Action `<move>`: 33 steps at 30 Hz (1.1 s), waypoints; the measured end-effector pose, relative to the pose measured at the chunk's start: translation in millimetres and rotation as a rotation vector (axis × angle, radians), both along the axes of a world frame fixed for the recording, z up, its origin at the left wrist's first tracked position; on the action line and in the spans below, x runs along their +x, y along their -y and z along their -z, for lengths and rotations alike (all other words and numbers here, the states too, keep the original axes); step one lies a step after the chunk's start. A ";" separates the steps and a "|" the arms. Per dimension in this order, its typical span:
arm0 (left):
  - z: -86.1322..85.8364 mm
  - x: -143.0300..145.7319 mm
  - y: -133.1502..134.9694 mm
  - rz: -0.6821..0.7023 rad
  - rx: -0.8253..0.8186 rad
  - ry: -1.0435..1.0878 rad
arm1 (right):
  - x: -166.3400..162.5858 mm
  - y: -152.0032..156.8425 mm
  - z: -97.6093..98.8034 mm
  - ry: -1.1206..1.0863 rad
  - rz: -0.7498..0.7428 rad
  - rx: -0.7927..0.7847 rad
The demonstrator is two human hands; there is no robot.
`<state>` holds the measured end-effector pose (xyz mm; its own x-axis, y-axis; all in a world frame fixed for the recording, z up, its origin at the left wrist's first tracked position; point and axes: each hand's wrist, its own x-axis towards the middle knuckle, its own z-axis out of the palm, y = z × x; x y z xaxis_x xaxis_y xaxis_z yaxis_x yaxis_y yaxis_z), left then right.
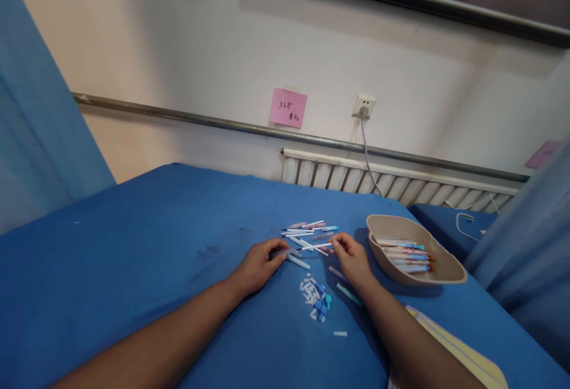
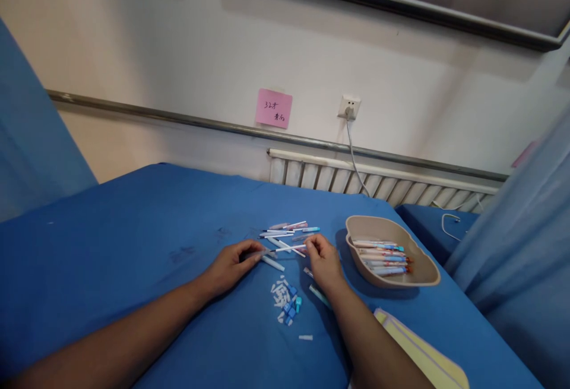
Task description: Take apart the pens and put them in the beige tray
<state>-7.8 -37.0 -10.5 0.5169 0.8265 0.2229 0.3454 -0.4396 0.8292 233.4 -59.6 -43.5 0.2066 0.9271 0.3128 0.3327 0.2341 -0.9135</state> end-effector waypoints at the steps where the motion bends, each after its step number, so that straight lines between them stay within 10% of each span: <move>1: 0.2 -0.1 -0.1 -0.002 0.010 0.002 | 0.0 -0.2 0.2 -0.004 0.005 -0.003; 15: -8.3 4.9 15.2 -0.199 0.143 0.139 | -8.8 10.2 -7.7 -0.118 -0.114 -0.089; 33: -10.5 6.6 21.0 -0.128 0.055 0.053 | -34.5 26.8 -27.0 -0.177 -0.180 -0.119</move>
<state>-1.2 -58.0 -0.1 0.3940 0.8711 0.2933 0.3583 -0.4394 0.8237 198.9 -86.4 -16.5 0.0770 0.9819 0.1733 0.1287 0.1626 -0.9783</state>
